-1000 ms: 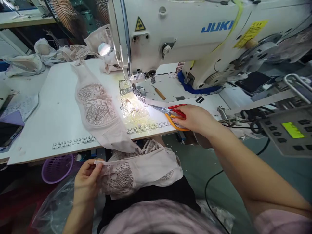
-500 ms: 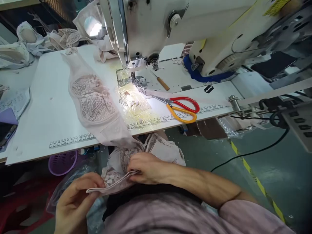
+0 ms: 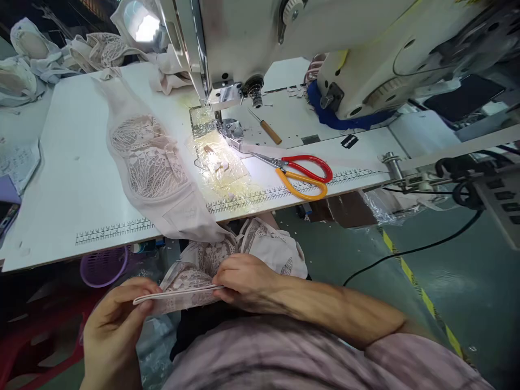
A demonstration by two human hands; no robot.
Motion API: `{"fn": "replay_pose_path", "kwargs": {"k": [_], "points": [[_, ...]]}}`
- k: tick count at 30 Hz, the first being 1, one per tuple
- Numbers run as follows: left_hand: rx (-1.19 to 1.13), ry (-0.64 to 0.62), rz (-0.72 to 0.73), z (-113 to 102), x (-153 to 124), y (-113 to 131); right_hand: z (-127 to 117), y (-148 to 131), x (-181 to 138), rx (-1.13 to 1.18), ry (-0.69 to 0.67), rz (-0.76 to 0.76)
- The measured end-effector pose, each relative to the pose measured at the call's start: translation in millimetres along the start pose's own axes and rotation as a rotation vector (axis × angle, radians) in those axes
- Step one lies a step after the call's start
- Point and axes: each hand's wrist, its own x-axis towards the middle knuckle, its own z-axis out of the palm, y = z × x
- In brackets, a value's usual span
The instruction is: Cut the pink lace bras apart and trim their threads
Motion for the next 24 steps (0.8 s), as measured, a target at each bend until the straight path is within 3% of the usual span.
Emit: {"fn": "replay_pose_path", "kwargs": {"k": [8, 11, 16, 18, 24], "points": [[-0.061, -0.151, -0.043, -12.6, 11.7, -15.2, -2.8, -3.9, -2.3, -0.052, -0.028, 0.089], [-0.045, -0.234, -0.061, -16.6, 11.9, -17.3, -2.0, -3.0, -0.7, -0.026, -0.042, 0.084], [0.051, -0.263, -0.087, -23.3, 11.8, -13.7, -5.5, -0.8, 1.3, 0.040, -0.051, 0.043], [0.120, -0.405, -0.078, -26.9, 14.3, -7.6, -11.5, -2.4, 1.6, 0.040, -0.095, 0.035], [0.497, -1.062, 0.027, -37.5, 17.5, 12.7, -36.0, -17.7, -0.4, 0.038, -0.388, 0.022]]}}
